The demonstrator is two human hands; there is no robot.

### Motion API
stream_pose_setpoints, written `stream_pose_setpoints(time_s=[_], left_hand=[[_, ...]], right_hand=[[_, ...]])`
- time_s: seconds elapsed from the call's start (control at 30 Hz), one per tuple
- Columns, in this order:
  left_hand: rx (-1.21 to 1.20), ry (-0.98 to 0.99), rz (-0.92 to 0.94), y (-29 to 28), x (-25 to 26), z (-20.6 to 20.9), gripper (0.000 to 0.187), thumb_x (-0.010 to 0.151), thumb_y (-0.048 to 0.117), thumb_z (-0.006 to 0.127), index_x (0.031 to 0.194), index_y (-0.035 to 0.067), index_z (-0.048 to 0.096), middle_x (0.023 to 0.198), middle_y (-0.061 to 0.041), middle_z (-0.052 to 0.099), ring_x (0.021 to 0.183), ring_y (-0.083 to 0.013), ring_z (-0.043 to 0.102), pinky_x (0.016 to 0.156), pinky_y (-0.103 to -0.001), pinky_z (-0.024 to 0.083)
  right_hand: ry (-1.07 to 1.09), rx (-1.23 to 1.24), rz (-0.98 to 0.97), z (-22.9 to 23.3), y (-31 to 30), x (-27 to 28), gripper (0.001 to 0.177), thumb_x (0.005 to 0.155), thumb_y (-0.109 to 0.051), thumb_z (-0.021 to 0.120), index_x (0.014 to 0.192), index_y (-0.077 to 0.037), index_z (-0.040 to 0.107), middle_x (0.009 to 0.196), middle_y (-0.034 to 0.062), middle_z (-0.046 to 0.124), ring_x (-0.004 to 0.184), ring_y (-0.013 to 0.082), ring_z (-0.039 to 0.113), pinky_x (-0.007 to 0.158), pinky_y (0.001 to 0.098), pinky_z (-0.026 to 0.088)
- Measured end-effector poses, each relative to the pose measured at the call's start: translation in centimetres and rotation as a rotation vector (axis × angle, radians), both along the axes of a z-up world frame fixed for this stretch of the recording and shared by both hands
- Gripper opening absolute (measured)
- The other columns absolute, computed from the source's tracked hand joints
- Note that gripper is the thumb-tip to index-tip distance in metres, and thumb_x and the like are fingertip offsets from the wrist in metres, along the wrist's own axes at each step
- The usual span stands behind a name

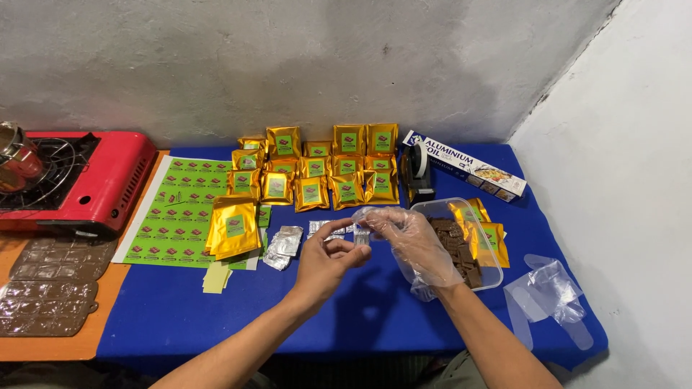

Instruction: The person is packaging food items by placing small silver packets and brown bean paste blocks into yellow pouches.

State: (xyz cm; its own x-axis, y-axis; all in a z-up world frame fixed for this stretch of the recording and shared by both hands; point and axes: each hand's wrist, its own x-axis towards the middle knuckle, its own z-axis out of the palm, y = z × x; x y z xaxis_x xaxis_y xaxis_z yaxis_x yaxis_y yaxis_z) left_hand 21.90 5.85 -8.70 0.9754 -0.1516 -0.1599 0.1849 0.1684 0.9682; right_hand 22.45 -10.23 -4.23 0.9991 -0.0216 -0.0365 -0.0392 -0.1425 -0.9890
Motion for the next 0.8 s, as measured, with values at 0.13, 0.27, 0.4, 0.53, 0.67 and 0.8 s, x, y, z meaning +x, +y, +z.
stream_pose_setpoints(time_s=[0.13,0.27,0.4,0.53,0.67,0.8], left_hand=[[-0.059,0.049,0.013,-0.5,0.0,0.1,0.064,0.077,0.004,0.086,0.134,-0.005,0.058,0.085,-0.022,0.077,0.076,-0.0253,0.078,0.076,-0.034,0.066],[-0.089,0.059,0.012,-0.6,-0.8,1.0,0.062,0.079,0.003,0.084,0.135,-0.006,0.058,0.087,-0.023,0.077,0.078,-0.0254,0.078,0.077,-0.034,0.066],[-0.102,0.044,0.025,-0.4,-0.7,0.9,0.062,0.080,0.002,0.082,0.136,-0.006,0.056,0.091,-0.024,0.077,0.082,-0.0268,0.078,0.081,-0.037,0.066],[-0.129,0.035,0.032,-0.1,-0.4,0.4,0.063,0.080,0.000,0.081,0.138,-0.004,0.056,0.090,-0.024,0.077,0.083,-0.0280,0.078,0.080,-0.037,0.067],[-0.139,0.028,0.043,0.3,-0.1,0.1,0.061,0.081,0.000,0.081,0.137,-0.003,0.058,0.090,-0.024,0.076,0.083,-0.0277,0.078,0.080,-0.038,0.067],[-0.152,0.010,0.052,0.7,0.3,-0.7,0.060,0.081,-0.002,0.080,0.137,-0.002,0.059,0.090,-0.022,0.075,0.082,-0.0268,0.077,0.080,-0.037,0.067]], right_hand=[[0.077,-0.148,0.040,2.5,0.5,-0.7,0.025,0.094,-0.037,0.068,0.098,-0.018,0.084,0.091,0.0061,0.076,0.092,0.0179,0.070,0.091,0.0377,0.058],[0.053,-0.043,0.029,2.3,0.6,-1.3,0.028,0.096,-0.033,0.065,0.096,-0.010,0.083,0.090,0.0083,0.073,0.094,0.0183,0.062,0.092,0.0392,0.055],[0.061,-0.031,0.051,3.0,0.7,-2.0,0.033,0.095,-0.039,0.066,0.097,-0.011,0.083,0.096,0.0088,0.076,0.096,0.0200,0.064,0.094,0.0406,0.054],[0.052,-0.053,0.089,2.1,0.2,-1.3,0.032,0.096,-0.040,0.066,0.102,-0.013,0.083,0.102,0.0091,0.076,0.099,0.0221,0.069,0.095,0.0401,0.056],[0.027,-0.085,0.110,1.1,0.4,-0.6,0.033,0.097,-0.039,0.064,0.102,-0.012,0.082,0.105,0.0087,0.077,0.097,0.0243,0.073,0.093,0.0418,0.056],[0.013,-0.107,0.156,0.7,0.7,-0.2,0.035,0.097,-0.041,0.064,0.102,-0.011,0.082,0.108,0.0081,0.076,0.098,0.0255,0.073,0.093,0.0423,0.056]])
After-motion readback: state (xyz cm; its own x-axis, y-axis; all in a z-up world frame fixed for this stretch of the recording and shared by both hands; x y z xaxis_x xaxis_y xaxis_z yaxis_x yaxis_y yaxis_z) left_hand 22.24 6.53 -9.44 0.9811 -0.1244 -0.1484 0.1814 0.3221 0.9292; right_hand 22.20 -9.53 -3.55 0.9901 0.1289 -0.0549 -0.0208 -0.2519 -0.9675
